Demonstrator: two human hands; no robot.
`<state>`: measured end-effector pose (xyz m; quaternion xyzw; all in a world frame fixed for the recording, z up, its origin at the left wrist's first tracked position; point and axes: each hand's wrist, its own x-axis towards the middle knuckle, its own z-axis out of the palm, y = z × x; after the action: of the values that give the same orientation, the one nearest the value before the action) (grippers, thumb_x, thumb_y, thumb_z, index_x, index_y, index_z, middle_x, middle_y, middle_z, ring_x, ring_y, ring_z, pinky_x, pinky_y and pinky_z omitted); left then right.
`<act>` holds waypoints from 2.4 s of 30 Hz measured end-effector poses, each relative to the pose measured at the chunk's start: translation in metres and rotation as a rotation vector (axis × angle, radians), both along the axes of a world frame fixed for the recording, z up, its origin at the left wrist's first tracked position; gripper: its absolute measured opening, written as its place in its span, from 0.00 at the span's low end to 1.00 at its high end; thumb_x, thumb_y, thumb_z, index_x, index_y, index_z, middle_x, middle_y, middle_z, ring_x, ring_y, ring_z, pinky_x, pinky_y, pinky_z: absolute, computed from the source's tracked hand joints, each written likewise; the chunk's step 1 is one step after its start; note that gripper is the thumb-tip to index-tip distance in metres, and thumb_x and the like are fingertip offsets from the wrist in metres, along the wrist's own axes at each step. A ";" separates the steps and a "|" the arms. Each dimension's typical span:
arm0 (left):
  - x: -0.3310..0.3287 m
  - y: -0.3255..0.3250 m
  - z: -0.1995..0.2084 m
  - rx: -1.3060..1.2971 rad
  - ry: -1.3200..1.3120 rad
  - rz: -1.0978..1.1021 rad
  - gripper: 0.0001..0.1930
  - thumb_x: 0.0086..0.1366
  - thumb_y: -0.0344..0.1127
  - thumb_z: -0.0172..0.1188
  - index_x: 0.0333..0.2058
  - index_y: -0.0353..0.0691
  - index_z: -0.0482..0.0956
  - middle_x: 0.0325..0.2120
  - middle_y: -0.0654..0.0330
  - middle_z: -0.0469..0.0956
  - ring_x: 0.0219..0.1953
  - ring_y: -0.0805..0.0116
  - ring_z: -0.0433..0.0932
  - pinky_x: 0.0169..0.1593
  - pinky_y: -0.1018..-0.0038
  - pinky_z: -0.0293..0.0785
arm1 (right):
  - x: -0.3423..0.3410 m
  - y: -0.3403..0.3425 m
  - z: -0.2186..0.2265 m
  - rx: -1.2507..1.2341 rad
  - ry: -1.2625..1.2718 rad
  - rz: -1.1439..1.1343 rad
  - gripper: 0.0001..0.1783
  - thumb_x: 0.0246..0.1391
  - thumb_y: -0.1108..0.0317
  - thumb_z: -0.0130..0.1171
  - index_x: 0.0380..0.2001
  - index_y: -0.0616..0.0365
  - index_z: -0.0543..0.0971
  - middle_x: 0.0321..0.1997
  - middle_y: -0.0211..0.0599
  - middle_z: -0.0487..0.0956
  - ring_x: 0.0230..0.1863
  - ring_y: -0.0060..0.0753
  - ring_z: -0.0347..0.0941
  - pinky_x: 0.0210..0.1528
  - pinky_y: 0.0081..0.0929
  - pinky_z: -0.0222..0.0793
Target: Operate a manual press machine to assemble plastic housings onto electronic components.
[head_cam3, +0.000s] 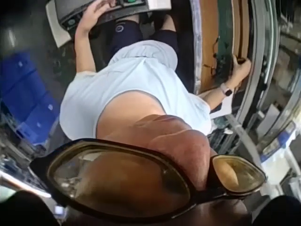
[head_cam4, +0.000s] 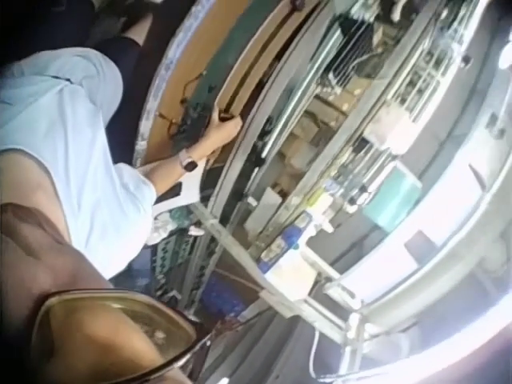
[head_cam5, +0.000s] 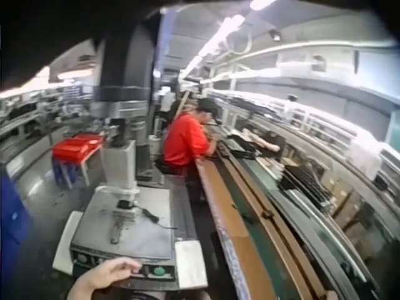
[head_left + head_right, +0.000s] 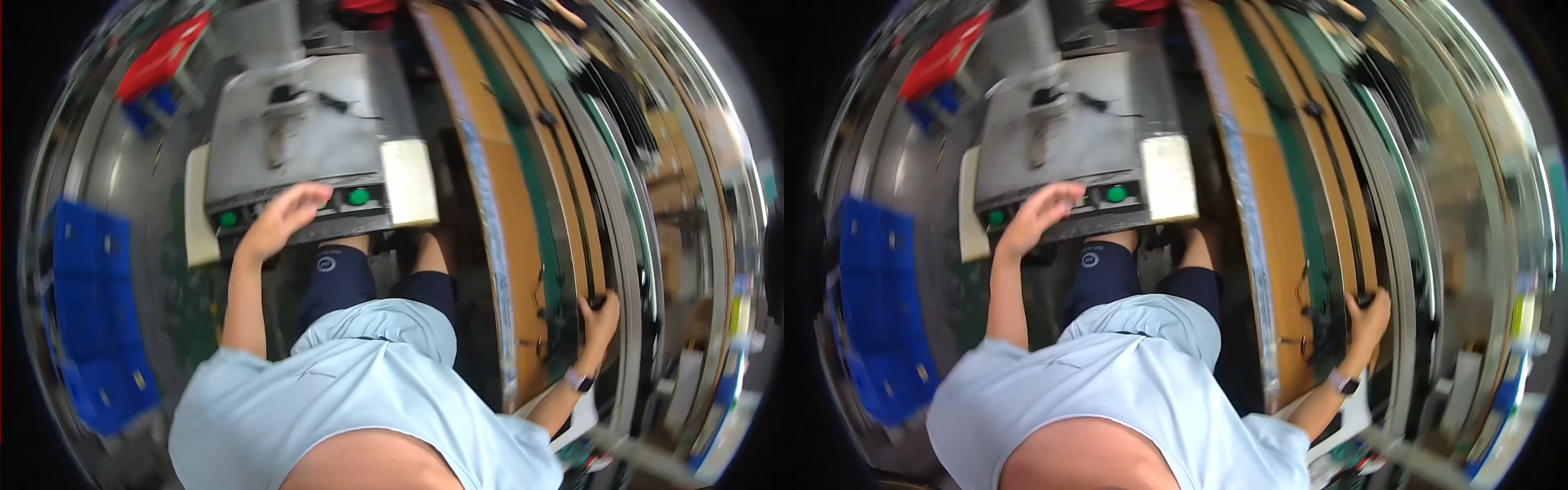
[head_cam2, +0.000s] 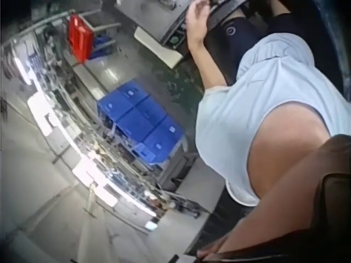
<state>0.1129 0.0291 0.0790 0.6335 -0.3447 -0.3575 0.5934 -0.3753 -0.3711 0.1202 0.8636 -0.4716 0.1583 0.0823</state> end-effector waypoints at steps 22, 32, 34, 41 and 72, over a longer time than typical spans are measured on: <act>0.130 0.023 -0.013 -0.960 0.451 0.175 0.41 0.58 0.32 0.68 0.67 0.41 0.55 0.60 0.52 0.66 0.56 0.63 0.71 0.58 0.70 0.70 | 0.498 0.111 0.017 0.826 -0.582 1.138 0.24 0.54 0.74 0.62 0.55 0.59 0.74 0.44 0.37 0.75 0.39 0.29 0.73 0.39 0.20 0.71; -0.037 0.119 -0.071 -0.937 0.826 0.689 0.20 0.67 0.33 0.59 0.55 0.48 0.67 0.43 0.53 0.73 0.42 0.63 0.74 0.42 0.73 0.74 | 0.629 0.186 -0.040 0.269 -0.152 1.519 0.28 0.59 0.62 0.56 0.62 0.53 0.69 0.55 0.42 0.75 0.53 0.50 0.71 0.54 0.37 0.68; -0.034 0.116 -0.076 -0.799 0.717 0.757 0.19 0.66 0.32 0.59 0.54 0.47 0.67 0.42 0.54 0.73 0.40 0.64 0.74 0.42 0.74 0.73 | 0.637 0.180 -0.037 0.264 -0.098 1.576 0.29 0.60 0.61 0.55 0.63 0.52 0.67 0.57 0.43 0.73 0.54 0.51 0.70 0.54 0.38 0.68; -0.008 0.099 -0.083 -0.097 -0.224 1.051 0.16 0.63 0.26 0.58 0.48 0.45 0.68 0.35 0.59 0.76 0.35 0.68 0.74 0.42 0.76 0.70 | 0.562 0.180 -0.010 0.016 0.327 1.420 0.48 0.52 0.45 0.60 0.71 0.46 0.52 0.70 0.47 0.58 0.68 0.55 0.58 0.64 0.45 0.61; -0.080 0.008 -0.028 0.168 0.020 -0.195 0.21 0.70 0.39 0.48 0.57 0.34 0.68 0.55 0.53 0.71 0.55 0.61 0.70 0.59 0.70 0.64 | -0.010 -0.154 0.055 0.097 -0.244 -0.241 0.27 0.52 0.54 0.62 0.47 0.68 0.77 0.41 0.50 0.81 0.42 0.47 0.78 0.44 0.37 0.73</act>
<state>0.0330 0.0371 0.0512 0.6409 -0.3674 -0.4473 0.5042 -0.3852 -0.5252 0.1752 0.7783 -0.5851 0.2280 0.0010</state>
